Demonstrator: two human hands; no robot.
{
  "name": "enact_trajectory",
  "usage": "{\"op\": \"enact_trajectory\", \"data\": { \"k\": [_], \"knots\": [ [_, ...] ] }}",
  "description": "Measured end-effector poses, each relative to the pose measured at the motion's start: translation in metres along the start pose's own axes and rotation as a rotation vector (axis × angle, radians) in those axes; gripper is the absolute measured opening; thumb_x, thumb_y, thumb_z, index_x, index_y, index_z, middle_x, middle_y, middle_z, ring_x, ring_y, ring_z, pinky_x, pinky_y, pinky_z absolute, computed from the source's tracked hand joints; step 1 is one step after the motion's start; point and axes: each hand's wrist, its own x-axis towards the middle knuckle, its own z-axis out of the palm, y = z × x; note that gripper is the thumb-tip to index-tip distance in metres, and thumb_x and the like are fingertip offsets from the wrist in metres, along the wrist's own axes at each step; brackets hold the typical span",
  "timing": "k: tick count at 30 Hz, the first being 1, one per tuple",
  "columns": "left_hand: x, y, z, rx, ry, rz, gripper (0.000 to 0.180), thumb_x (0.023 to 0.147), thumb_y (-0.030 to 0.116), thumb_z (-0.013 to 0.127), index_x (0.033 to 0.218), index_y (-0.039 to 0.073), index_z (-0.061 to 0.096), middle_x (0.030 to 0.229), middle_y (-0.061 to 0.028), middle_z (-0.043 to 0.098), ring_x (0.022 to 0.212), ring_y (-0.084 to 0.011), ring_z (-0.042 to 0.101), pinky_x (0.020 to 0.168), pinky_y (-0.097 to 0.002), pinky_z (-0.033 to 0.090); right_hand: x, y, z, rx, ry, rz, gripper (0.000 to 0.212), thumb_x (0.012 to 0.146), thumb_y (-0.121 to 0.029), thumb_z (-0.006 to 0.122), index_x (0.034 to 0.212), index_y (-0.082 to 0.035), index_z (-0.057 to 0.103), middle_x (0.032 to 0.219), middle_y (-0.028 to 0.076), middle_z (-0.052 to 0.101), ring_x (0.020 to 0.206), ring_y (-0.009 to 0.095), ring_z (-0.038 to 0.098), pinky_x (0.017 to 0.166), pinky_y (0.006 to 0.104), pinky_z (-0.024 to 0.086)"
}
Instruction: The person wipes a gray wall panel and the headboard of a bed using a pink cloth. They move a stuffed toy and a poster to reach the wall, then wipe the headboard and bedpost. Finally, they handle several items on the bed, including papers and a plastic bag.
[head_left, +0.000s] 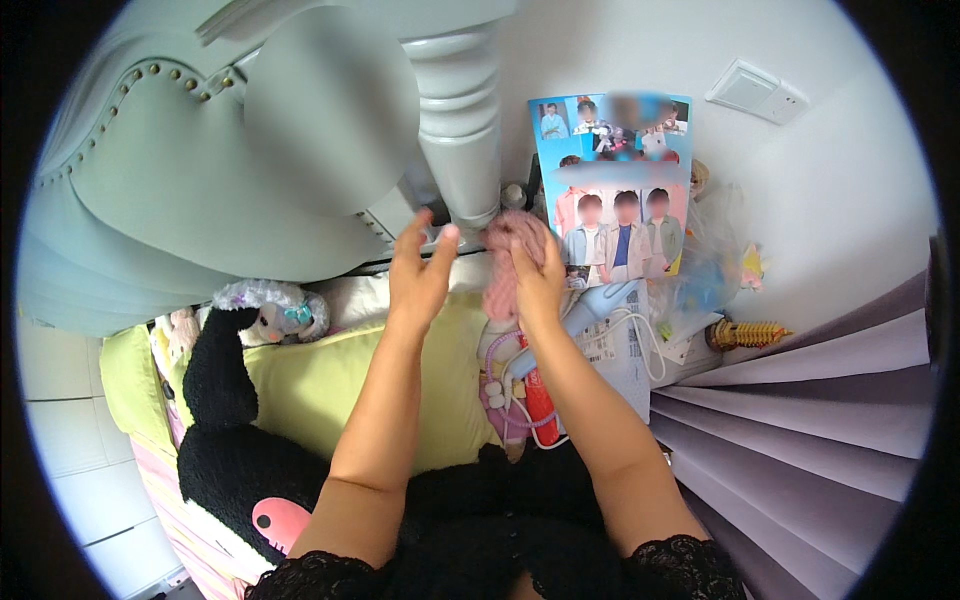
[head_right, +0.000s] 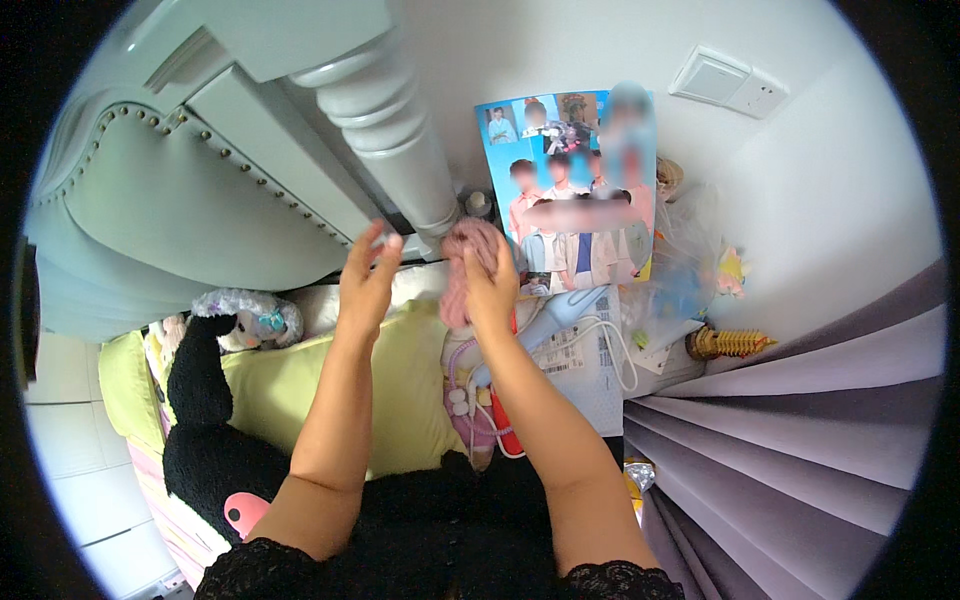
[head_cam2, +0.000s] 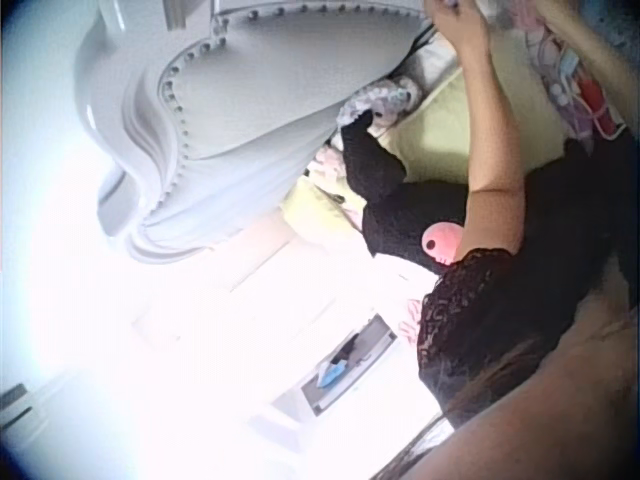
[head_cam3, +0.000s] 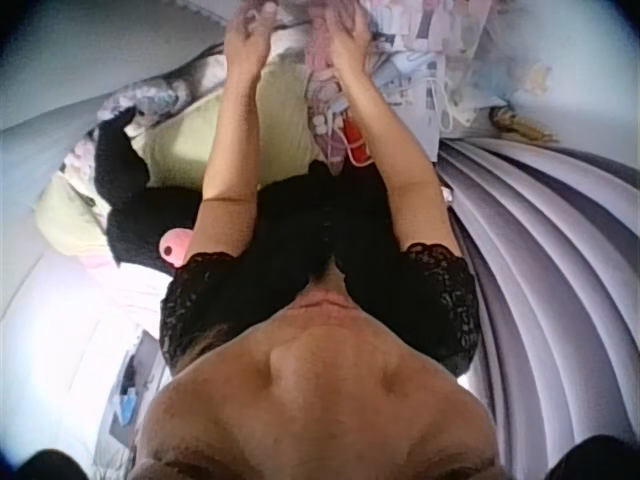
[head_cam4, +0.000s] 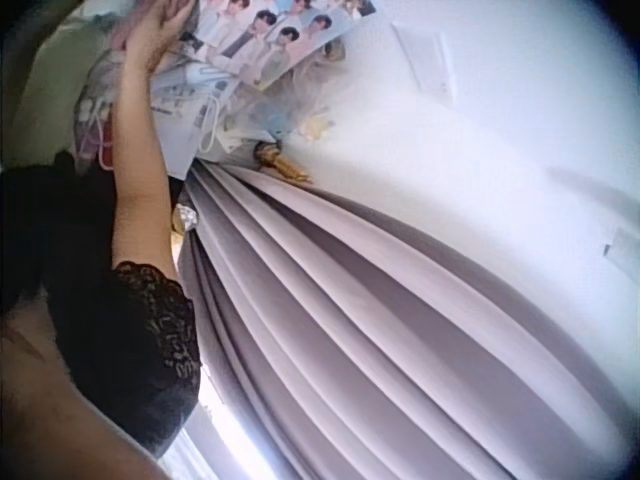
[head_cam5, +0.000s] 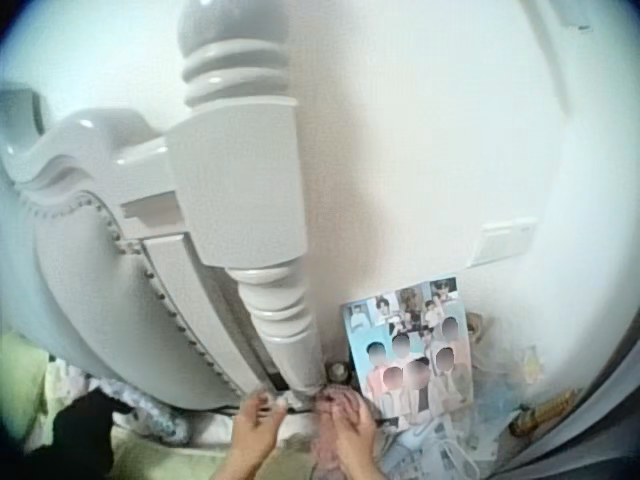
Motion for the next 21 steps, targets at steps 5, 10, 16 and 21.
{"op": "enact_trajectory", "data": {
  "k": [5,10,16,21],
  "knots": [
    [0.057,-0.015,0.040,0.043,0.013,0.458,0.076,0.089,0.037,0.065,0.139,-0.007,0.029,0.128,-0.0218,0.051,0.119,-0.0270,0.048,0.100,-0.0360,0.037,0.067,0.012,0.042,-0.033,0.115,0.013,0.039,0.087,-0.014,0.054,0.122,0.003,0.054,0.117,0.018,0.062,0.112,0.027,0.058,0.097,0.0337,0.042],
    [0.073,-0.020,0.036,0.198,-0.028,0.514,0.067,0.089,0.040,0.065,0.126,-0.008,0.038,0.120,-0.0204,0.053,0.109,-0.0264,0.052,0.096,-0.0361,0.040,0.067,0.020,0.031,-0.233,0.111,0.161,0.039,0.084,-0.016,0.051,0.116,0.005,0.058,0.110,0.023,0.064,0.105,0.032,0.061,0.091,0.0372,0.044],
    [0.071,-0.022,0.033,0.196,-0.005,0.551,0.069,0.090,0.044,0.063,0.127,-0.008,0.037,0.120,-0.0191,0.053,0.110,-0.0248,0.051,0.097,-0.0358,0.039,0.024,0.037,0.014,0.182,0.162,0.575,0.024,0.087,-0.010,0.052,0.103,0.004,0.061,0.098,0.010,0.064,0.093,0.023,0.061,0.077,0.0358,0.050],
    [0.074,-0.015,0.039,0.300,-0.058,0.521,0.079,0.089,0.050,0.061,0.134,-0.008,0.032,0.126,-0.0229,0.050,0.117,-0.0292,0.048,0.101,-0.0374,0.035,0.093,0.089,0.020,-0.202,0.322,0.596,0.036,0.085,-0.023,0.050,0.102,0.007,0.061,0.107,0.028,0.063,0.100,0.039,0.061,0.084,0.0424,0.049]
  ]
}}
